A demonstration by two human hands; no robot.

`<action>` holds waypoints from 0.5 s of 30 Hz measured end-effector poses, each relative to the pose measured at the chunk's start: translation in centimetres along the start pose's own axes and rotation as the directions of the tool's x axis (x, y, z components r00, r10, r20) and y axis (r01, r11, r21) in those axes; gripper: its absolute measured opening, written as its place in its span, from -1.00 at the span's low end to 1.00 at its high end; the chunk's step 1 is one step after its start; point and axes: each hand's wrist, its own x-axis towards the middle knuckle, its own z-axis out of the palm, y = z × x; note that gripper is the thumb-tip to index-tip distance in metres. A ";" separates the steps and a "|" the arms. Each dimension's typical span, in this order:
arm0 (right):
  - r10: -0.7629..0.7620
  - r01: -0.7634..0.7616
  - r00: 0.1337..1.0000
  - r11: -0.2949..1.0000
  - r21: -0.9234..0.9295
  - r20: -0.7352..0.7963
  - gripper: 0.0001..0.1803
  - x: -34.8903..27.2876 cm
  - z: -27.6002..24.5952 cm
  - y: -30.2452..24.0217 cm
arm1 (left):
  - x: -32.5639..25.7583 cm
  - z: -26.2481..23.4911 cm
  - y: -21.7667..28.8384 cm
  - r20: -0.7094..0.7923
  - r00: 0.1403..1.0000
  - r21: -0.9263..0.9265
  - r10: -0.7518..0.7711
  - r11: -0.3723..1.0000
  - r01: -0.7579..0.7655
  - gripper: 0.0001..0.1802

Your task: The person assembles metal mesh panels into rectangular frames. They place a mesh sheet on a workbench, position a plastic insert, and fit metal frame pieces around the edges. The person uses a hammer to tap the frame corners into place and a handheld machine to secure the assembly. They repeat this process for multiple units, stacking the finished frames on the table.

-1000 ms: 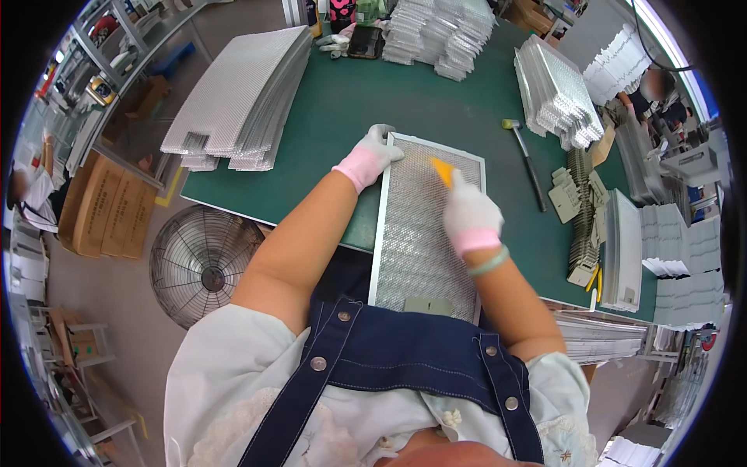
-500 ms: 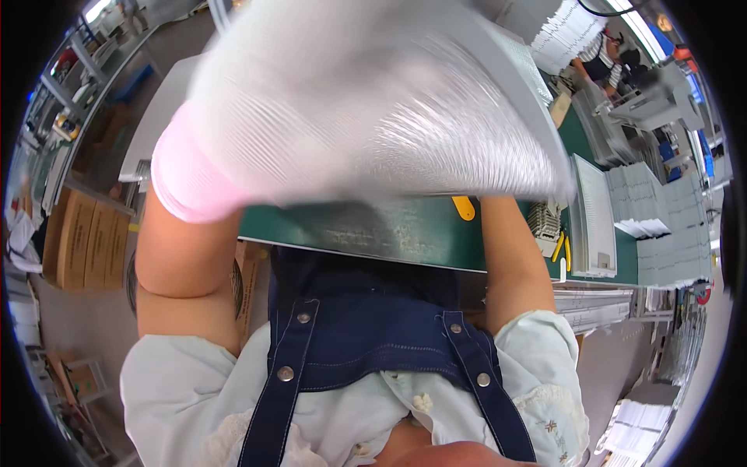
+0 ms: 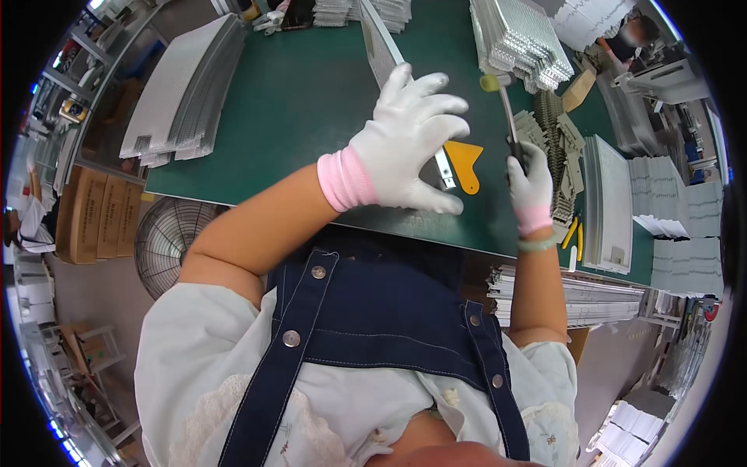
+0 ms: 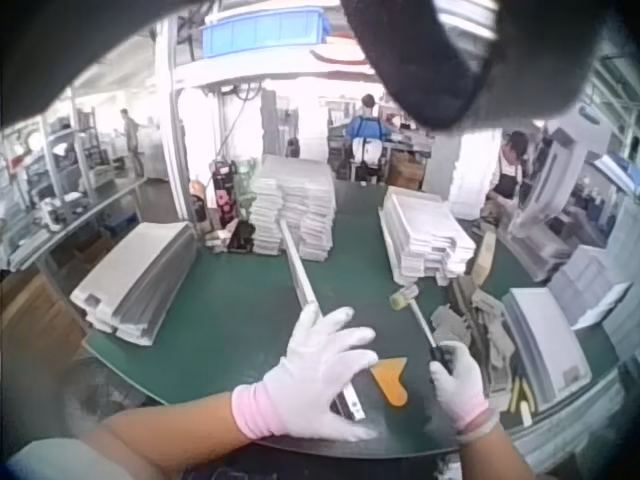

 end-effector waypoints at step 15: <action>-0.310 0.322 0.946 0.926 -0.195 0.094 -0.63 -5.7 -8.8 -9.8 | 0.1 1.1 -0.2 -0.087 0.996 0.039 -0.009 0.999 0.012 -0.56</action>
